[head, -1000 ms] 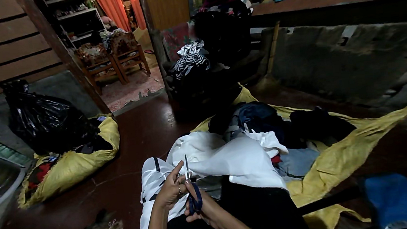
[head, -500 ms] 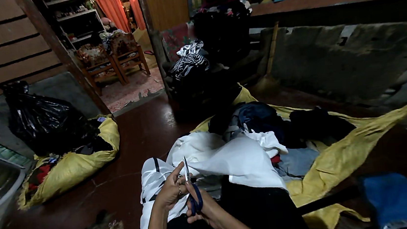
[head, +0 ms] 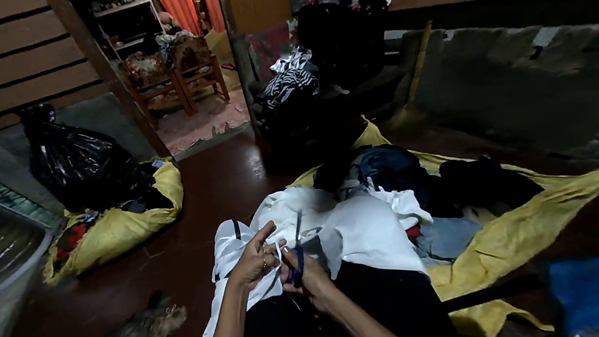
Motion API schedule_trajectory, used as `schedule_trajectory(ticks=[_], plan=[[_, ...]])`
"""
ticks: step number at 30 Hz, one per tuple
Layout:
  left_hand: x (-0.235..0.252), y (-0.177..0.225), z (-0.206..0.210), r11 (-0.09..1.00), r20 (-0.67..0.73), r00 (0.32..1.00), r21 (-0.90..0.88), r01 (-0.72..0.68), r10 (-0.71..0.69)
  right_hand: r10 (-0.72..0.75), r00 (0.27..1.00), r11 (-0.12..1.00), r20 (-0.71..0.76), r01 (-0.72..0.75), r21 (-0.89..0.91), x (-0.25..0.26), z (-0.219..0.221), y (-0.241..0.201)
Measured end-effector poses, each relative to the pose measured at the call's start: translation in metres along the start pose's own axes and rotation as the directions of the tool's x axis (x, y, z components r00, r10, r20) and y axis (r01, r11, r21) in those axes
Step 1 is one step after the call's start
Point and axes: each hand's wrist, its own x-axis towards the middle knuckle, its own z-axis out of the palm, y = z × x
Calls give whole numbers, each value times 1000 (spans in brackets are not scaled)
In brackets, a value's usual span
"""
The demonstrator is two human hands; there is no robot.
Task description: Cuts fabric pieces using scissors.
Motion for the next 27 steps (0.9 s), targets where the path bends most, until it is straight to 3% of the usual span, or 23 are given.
schedule_trajectory(ticks=[5,9,15,21,23,27], plan=[[-3,6,0,990,18,1000,141,-6,4,43,997,998,61,-46,53,4,-1,-26],[-8,11,0,976,-28,999,217,-18,25,-71,994,993,80,78,-92,6,1,-42],[-23,17,-8,953,-41,995,294,-79,95,-170,980,970,98,185,-159,-2,4,-70],[-35,48,2,731,0,978,665,-155,208,-247,959,939,138,272,-211,-10,13,-96],[-37,61,7,717,25,988,685,-128,153,-275,949,929,155,304,-210,-14,20,-104],[-34,93,18,680,35,994,732,48,-107,-384,905,891,186,416,-184,-19,29,-116]])
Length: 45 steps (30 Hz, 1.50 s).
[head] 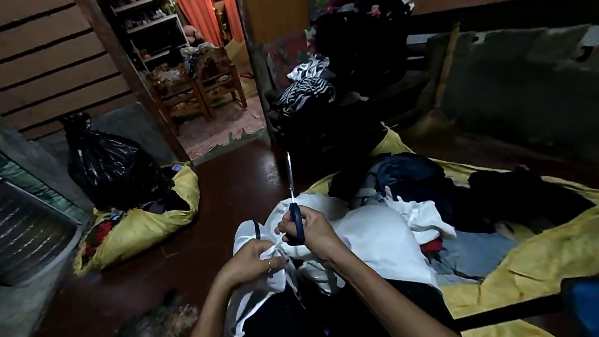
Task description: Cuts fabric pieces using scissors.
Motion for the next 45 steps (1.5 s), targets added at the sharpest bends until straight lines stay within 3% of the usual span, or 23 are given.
schedule_trajectory(ticks=[2,5,8,14,17,22,28,33,37,39,42,45], plan=[[0,18,-14,998,-58,997,26,58,-57,-33,999,999,-42,33,-2,-3,1,-3],[-6,43,-46,999,-221,975,-7,-33,30,-83,990,996,-116,84,8,-13,2,0],[-17,82,-72,981,-350,935,-156,-117,56,-120,985,993,-128,122,8,-19,8,0],[-18,122,-106,923,-280,913,-161,-349,296,-244,969,970,-22,244,-22,-6,41,-18],[-22,132,-115,922,-281,898,-89,-376,339,-262,965,960,-7,259,-106,7,59,-12],[-35,126,-148,927,-315,872,130,-351,375,-307,943,891,-131,236,-388,37,59,0],[-26,110,-205,877,-314,898,460,-140,309,-381,907,755,-178,195,-626,92,30,-55],[-13,160,-248,807,-453,774,577,-124,442,-580,797,607,-171,282,-743,134,29,-154],[-13,203,-264,617,-479,670,786,41,567,-724,676,509,-139,387,-769,127,32,-237],[-16,207,-263,572,-502,604,815,92,619,-755,640,490,-141,407,-771,116,34,-262],[-24,186,-242,647,-601,478,758,84,641,-773,630,459,-70,480,-748,99,35,-253],[-37,120,-198,751,-696,375,660,-2,612,-725,688,459,45,531,-712,71,32,-184]])
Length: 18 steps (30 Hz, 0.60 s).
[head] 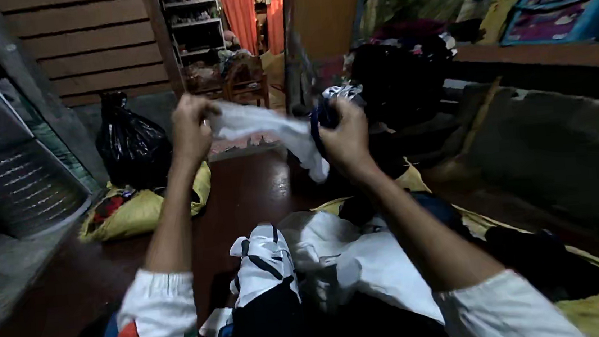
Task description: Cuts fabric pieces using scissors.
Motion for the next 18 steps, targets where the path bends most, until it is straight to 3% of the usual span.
schedule_trajectory(ticks=[3,5,6,8,10,11,12,13,15,18], plan=[[-111,-25,27,971,43,977,-107,212,-209,109,980,993,168,-115,24,-99,31,48],[-186,-41,46,893,177,895,-127,432,-409,244,937,966,249,-257,18,-162,54,82],[-218,-47,54,809,228,819,-160,565,-527,317,907,943,277,-333,11,-189,64,96],[-268,-54,67,486,284,566,-306,818,-774,419,851,899,315,-437,-15,-235,79,109],[-298,-58,78,99,299,284,-510,854,-911,464,829,876,313,-481,-27,-268,87,112],[-306,-59,82,-16,293,189,-577,817,-937,477,823,869,307,-494,-26,-278,88,112],[-311,-56,84,-67,277,139,-622,780,-951,483,825,866,296,-500,-20,-284,88,111],[-313,-51,86,-68,255,133,-649,758,-958,481,829,867,284,-498,-13,-287,88,110],[-313,-30,86,-25,258,209,-683,730,-943,477,837,869,269,-495,1,-286,86,110],[-312,20,89,-134,523,353,-684,718,-776,465,853,876,237,-482,15,-282,87,113]])
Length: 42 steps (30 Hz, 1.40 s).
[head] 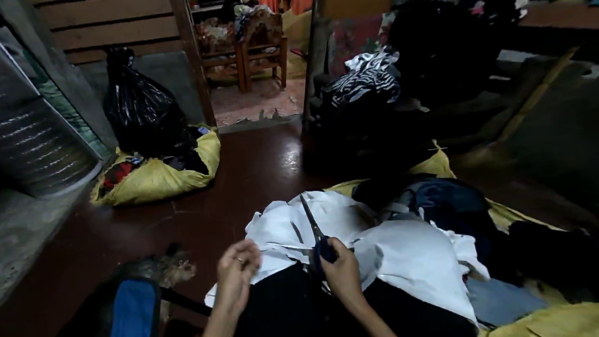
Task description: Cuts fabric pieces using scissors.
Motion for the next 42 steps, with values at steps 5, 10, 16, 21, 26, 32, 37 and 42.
schedule_trajectory(ticks=[5,10,16,21,26,32,37,42], plan=[[-24,-27,54,916,325,880,-86,392,-346,-45,999,997,-24,46,54,-1,-2,-3],[5,-30,82,861,178,901,-270,432,-396,-106,989,989,-106,116,96,-5,-9,-2],[56,5,80,867,-60,961,-450,216,-270,-65,995,986,-72,76,151,-17,-10,7],[82,14,53,922,-106,987,-379,74,-123,-6,996,979,87,-12,206,-28,-4,11],[57,32,48,969,78,997,-244,40,-21,-19,997,972,73,1,236,-5,-6,-4],[42,51,57,983,280,960,-178,53,-1,-138,982,956,130,97,278,51,-3,-35],[47,81,69,994,398,916,-114,1,44,-160,959,932,232,70,354,85,16,-37],[90,117,74,988,350,927,-123,-97,135,-146,981,988,127,138,70,117,0,-51]])
